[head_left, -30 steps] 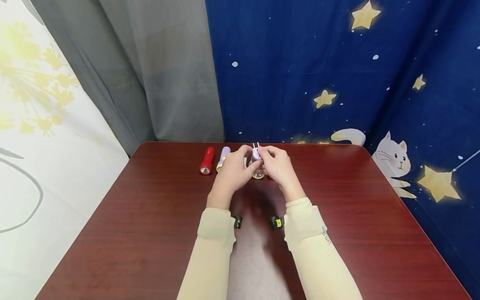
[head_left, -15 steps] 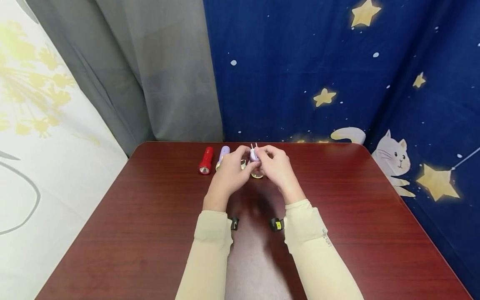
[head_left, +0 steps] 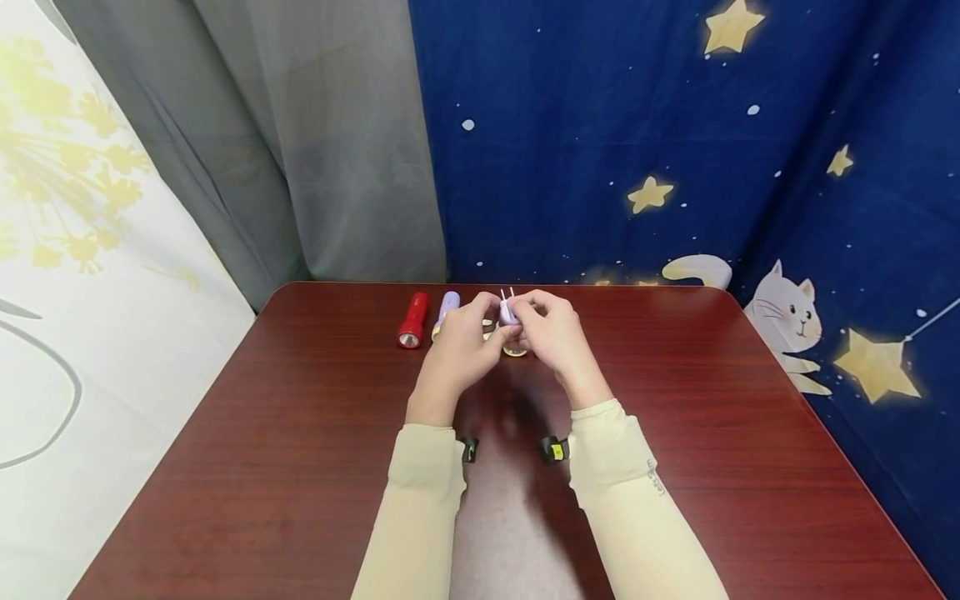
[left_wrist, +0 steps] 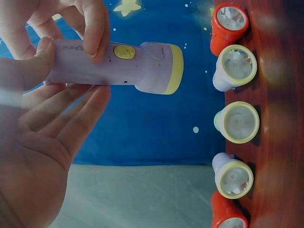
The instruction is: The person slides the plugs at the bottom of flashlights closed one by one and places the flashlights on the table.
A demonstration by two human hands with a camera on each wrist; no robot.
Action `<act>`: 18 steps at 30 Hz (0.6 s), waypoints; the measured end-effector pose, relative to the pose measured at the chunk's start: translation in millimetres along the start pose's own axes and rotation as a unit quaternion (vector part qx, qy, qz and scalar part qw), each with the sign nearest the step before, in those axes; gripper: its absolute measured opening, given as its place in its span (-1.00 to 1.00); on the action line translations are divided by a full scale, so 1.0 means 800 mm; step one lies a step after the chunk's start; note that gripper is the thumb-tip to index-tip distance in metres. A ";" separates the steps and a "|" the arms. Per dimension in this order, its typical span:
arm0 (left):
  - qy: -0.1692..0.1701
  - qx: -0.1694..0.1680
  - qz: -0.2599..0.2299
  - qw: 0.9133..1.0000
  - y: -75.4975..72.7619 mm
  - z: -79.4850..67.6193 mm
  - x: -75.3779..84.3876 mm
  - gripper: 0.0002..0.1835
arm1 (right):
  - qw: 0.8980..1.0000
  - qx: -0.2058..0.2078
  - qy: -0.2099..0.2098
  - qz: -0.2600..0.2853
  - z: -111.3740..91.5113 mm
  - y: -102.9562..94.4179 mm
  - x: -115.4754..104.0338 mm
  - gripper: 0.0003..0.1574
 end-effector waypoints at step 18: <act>0.042 0.030 0.015 0.999 -0.007 -0.002 0.007 -0.69 | 1.000 -0.019 -0.009 0.006 -0.004 0.003 -0.005 -0.65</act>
Point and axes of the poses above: each hand's wrist, its own z-axis towards the middle knuckle, its own y-axis out of the palm, x = y × z, the point moved 9 cm from there along z, towards the middle knuckle, and after that the axes turned 6 degrees about -x, right-handed, at the moved point
